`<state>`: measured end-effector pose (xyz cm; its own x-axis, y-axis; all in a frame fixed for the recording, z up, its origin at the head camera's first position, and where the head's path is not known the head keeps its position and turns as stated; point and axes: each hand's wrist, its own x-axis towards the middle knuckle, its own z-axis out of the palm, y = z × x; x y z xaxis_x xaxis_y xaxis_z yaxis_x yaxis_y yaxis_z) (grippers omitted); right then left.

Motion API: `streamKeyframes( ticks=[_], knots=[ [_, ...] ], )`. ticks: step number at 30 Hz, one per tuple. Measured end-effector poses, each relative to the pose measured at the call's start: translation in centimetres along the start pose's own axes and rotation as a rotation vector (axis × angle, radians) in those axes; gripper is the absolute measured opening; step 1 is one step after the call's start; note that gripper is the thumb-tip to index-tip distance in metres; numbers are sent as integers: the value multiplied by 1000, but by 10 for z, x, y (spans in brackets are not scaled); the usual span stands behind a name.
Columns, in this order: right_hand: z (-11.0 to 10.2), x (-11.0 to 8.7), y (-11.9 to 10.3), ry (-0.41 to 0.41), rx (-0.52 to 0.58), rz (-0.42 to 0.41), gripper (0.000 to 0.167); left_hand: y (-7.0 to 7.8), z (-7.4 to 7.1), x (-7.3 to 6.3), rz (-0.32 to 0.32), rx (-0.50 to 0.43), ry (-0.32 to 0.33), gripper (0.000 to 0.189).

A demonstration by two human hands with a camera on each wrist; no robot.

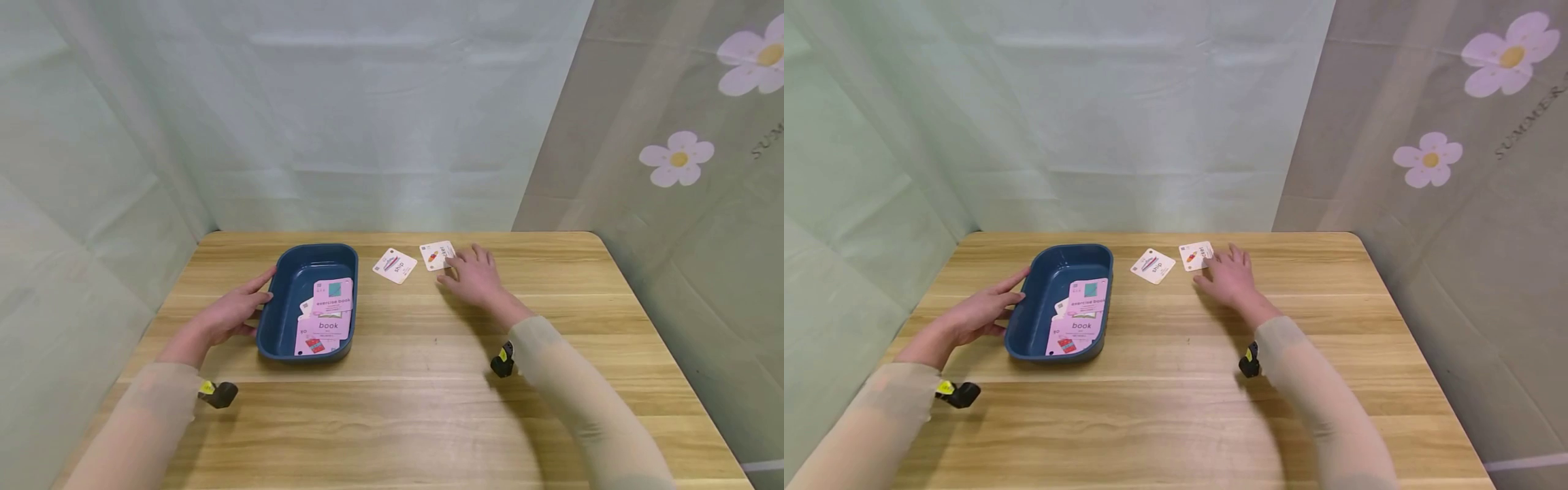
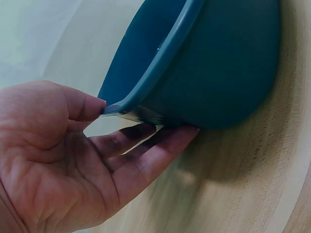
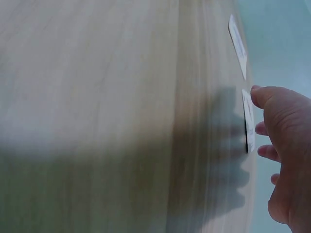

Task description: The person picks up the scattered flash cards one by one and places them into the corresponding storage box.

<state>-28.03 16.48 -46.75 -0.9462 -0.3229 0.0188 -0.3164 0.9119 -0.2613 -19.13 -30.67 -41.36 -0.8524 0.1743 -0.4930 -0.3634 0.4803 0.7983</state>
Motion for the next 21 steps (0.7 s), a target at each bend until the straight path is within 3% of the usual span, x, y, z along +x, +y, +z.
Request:
streamKeyframes(
  ticks=[8, 21],
  knots=[
    [5, -5, 8, -56, -40, -40, 64, 1, 1, 0, -4, -2, 4, 65],
    [1, -13, 12, -69, -54, -47, 61, 0, 0, -1, 2, -9, 2, 66]
  ],
)
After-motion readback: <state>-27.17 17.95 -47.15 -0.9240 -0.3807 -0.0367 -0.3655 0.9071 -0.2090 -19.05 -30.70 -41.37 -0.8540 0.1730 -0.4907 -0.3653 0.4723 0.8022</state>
